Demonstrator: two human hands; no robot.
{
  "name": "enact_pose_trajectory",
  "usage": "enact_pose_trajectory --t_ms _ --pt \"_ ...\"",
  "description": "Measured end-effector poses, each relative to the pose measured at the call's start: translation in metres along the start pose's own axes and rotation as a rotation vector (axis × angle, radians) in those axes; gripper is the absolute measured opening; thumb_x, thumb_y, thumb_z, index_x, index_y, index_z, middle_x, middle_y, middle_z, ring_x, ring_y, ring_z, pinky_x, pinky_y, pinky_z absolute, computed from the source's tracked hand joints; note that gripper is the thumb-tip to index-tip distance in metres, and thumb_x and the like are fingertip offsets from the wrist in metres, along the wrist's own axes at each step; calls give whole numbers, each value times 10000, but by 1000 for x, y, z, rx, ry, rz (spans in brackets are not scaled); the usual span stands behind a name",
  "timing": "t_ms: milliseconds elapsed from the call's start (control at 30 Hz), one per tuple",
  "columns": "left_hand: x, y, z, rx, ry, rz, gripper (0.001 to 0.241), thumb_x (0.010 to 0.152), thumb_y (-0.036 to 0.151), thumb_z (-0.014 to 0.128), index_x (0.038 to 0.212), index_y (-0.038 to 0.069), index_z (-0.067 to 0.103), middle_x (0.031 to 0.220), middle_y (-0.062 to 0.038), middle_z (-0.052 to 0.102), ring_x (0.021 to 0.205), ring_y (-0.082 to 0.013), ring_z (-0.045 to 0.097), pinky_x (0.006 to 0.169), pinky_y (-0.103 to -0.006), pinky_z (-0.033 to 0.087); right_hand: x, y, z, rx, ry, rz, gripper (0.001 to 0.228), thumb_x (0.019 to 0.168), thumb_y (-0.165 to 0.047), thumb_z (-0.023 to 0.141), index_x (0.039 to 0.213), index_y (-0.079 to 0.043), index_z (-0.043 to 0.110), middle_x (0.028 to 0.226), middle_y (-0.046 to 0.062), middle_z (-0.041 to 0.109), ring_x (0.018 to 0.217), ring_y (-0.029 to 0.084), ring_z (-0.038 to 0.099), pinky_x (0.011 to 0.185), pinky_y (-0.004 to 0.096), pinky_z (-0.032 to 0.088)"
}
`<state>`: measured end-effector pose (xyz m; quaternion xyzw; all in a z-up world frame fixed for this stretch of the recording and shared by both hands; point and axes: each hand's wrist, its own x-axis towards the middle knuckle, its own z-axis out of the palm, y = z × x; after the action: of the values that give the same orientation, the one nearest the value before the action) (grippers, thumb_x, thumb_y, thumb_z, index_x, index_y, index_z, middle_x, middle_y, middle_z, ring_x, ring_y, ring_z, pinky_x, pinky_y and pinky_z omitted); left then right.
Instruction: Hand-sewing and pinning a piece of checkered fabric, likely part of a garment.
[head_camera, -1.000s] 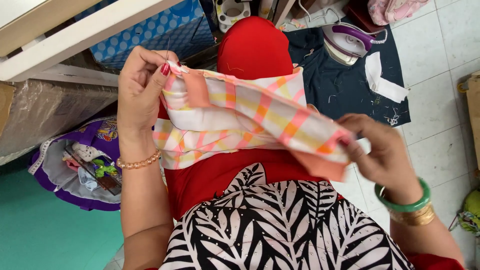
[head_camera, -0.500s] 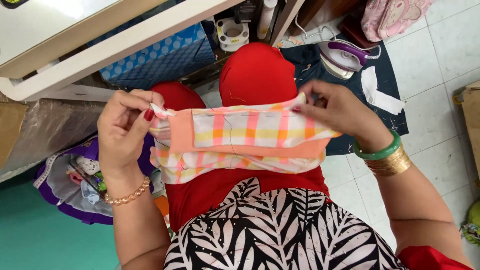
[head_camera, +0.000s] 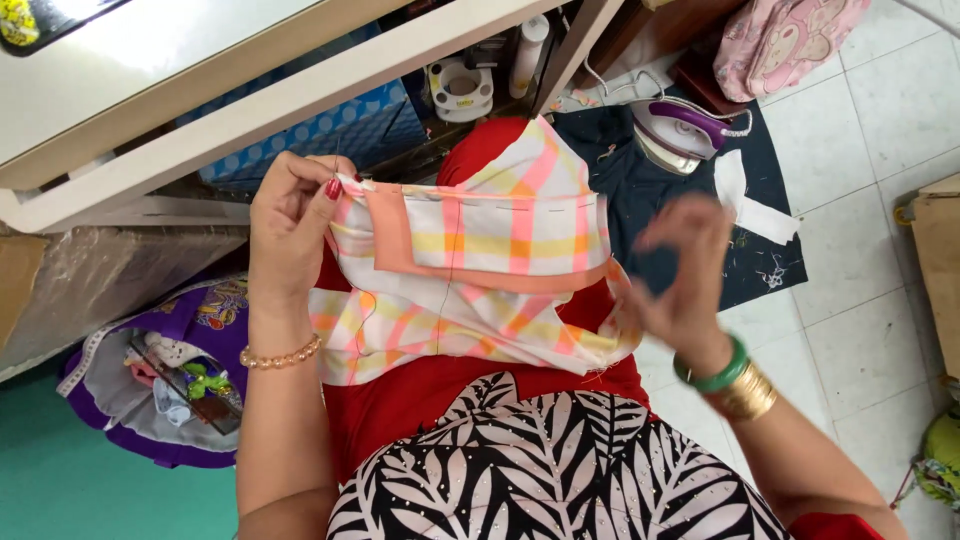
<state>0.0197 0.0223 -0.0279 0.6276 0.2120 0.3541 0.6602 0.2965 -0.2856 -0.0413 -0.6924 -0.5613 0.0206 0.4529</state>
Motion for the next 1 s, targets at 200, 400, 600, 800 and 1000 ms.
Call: enact_pose_trajectory --t_ms 200,400,600,800,1000 --pt "10 -9 3 49 -21 -40 145 1071 138 626 1038 18 553 1053 -148 658 933 -123 587 804 -246 478 -79 -27 2 128 -160 137 380 845 -389 767 1090 -119 655 1178 137 522 1107 335 575 908 415 521" --pt "15 -6 12 43 -77 -119 65 1084 128 595 1050 108 544 1122 -72 650 1051 -133 625 930 -252 519 -60 -46 -6 -32 -302 23 744 793 -311 932 1368 -69 525 1376 177 390 1132 275 561 888 370 638" --pt "11 -7 19 -23 -118 -112 115 1079 191 623 1055 117 538 1123 -78 636 1056 -125 600 922 -227 502 -15 -38 -13 -433 -461 -625 409 1065 -41 644 1453 -121 544 1486 45 520 1307 301 562 1058 483 547" --pt "1 2 24 -35 -160 -99 70 1084 147 594 1066 98 547 1111 -86 627 1038 -135 593 902 -229 494 -48 -54 2 -91 -578 -308 273 942 -49 694 1213 -36 656 1104 118 756 898 230 754 760 346 650" --pt "-7 1 30 24 -207 -122 140 1083 241 596 1068 108 559 1111 -78 634 1012 -123 588 872 -235 492 -47 -87 -2 175 -715 386 210 1023 -219 560 1153 -131 699 632 -24 634 469 115 499 506 259 397"
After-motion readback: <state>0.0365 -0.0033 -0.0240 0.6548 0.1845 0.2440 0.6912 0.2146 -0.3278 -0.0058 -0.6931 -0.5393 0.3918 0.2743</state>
